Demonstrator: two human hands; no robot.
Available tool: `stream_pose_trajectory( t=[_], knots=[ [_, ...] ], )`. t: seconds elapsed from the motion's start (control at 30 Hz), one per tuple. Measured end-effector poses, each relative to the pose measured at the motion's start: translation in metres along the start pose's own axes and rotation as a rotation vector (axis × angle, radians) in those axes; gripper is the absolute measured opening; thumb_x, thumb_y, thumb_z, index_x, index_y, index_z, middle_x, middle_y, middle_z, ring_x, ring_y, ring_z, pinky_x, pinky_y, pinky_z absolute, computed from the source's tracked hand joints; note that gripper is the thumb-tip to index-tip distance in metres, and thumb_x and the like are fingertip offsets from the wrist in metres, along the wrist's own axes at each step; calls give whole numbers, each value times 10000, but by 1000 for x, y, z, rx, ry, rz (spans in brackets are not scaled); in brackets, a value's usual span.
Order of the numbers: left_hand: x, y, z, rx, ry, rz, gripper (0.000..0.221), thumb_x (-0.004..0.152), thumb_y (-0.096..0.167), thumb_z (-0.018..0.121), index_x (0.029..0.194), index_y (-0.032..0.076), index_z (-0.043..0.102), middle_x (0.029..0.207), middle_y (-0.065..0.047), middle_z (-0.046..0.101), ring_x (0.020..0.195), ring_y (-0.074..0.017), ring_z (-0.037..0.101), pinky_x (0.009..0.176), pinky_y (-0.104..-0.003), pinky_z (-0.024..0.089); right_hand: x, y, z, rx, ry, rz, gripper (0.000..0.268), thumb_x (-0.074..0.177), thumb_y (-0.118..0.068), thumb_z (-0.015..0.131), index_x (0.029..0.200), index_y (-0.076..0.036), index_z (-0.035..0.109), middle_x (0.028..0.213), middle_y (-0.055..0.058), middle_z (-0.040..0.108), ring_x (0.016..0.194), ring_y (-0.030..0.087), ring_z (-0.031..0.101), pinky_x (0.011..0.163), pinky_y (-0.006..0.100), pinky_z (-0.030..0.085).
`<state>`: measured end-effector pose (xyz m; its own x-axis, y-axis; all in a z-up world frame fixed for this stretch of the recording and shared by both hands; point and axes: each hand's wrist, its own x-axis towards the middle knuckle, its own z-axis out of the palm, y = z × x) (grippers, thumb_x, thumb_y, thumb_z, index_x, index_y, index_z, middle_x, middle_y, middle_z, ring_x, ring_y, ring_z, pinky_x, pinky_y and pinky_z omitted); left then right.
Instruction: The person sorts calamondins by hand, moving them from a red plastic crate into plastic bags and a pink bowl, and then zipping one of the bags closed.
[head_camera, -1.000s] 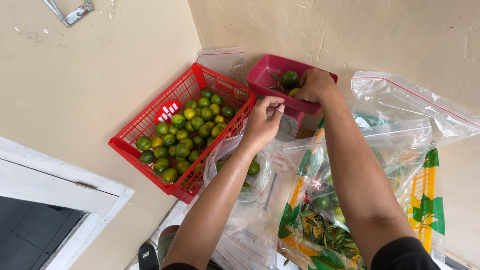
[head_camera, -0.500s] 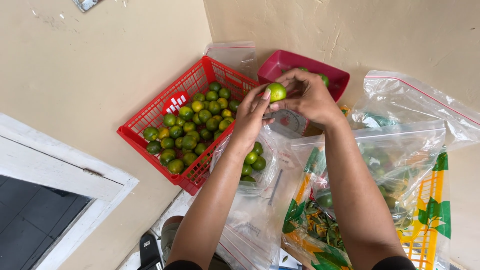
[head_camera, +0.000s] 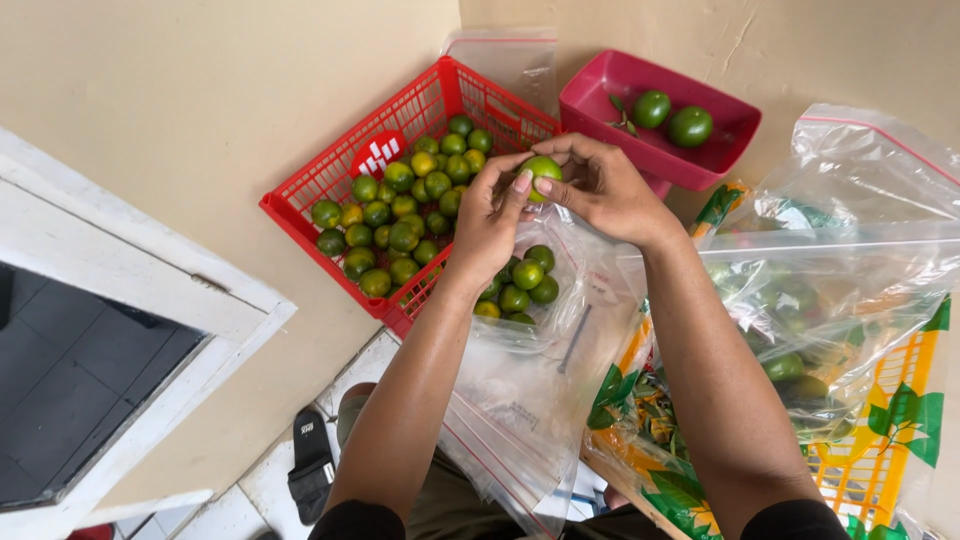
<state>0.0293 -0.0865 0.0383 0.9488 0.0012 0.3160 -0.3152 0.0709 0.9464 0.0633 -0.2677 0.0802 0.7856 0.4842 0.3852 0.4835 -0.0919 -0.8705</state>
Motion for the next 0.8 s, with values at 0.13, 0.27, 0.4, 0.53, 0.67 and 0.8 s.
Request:
stream_pose_trajectory(
  t=[0.13, 0.27, 0.4, 0.53, 0.67, 0.8],
  knots=[
    [-5, -10, -10, 10, 0, -20, 320, 1089, 301, 578, 1370, 159, 631, 1068, -124, 685, 963, -203, 712, 748, -326, 655, 2, 11, 13, -30, -2, -14, 391, 988, -115, 751, 1313, 49, 608, 984, 164, 680, 883, 222, 693, 716, 362, 585],
    [-19, -4, -21, 125, 36, -73, 410, 1091, 380, 544, 1431, 151, 557, 1123, -163, 690, 1078, -307, 725, 832, -453, 608, 0, 33, 20, -44, -21, -9, 414, 990, -121, 746, 1321, 41, 559, 939, 162, 679, 842, 228, 697, 699, 361, 583],
    [-31, -8, -41, 211, 72, -43, 361, 1122, 277, 469, 1413, 76, 543, 1180, -260, 669, 1132, -402, 696, 917, -544, 581, -6, 36, 32, -108, -77, 153, 450, 905, -85, 780, 1275, 7, 540, 924, 208, 669, 791, 311, 675, 687, 415, 573],
    [-36, -13, -43, 261, 56, -57, 293, 1097, 223, 490, 1329, 92, 613, 1186, -200, 688, 1115, -331, 718, 929, -509, 583, -7, 35, 54, -239, -185, 208, 487, 795, -102, 879, 1177, 3, 595, 983, 258, 723, 868, 427, 732, 714, 483, 611],
    [-36, -18, -45, 275, 13, -63, 288, 1090, 225, 513, 1327, 101, 620, 1216, -204, 658, 1154, -353, 698, 930, -546, 573, -13, 50, 73, -361, -306, 206, 434, 754, -41, 870, 1135, -2, 666, 1024, 245, 724, 976, 461, 720, 773, 517, 619],
    [-39, -13, -45, 259, 8, -55, 284, 1095, 227, 516, 1312, 71, 615, 1215, -238, 651, 1120, -395, 698, 872, -570, 582, -18, 52, 78, -440, -384, 205, 402, 763, -51, 822, 1149, -51, 712, 1092, 236, 720, 1059, 458, 696, 858, 556, 581]
  ],
)
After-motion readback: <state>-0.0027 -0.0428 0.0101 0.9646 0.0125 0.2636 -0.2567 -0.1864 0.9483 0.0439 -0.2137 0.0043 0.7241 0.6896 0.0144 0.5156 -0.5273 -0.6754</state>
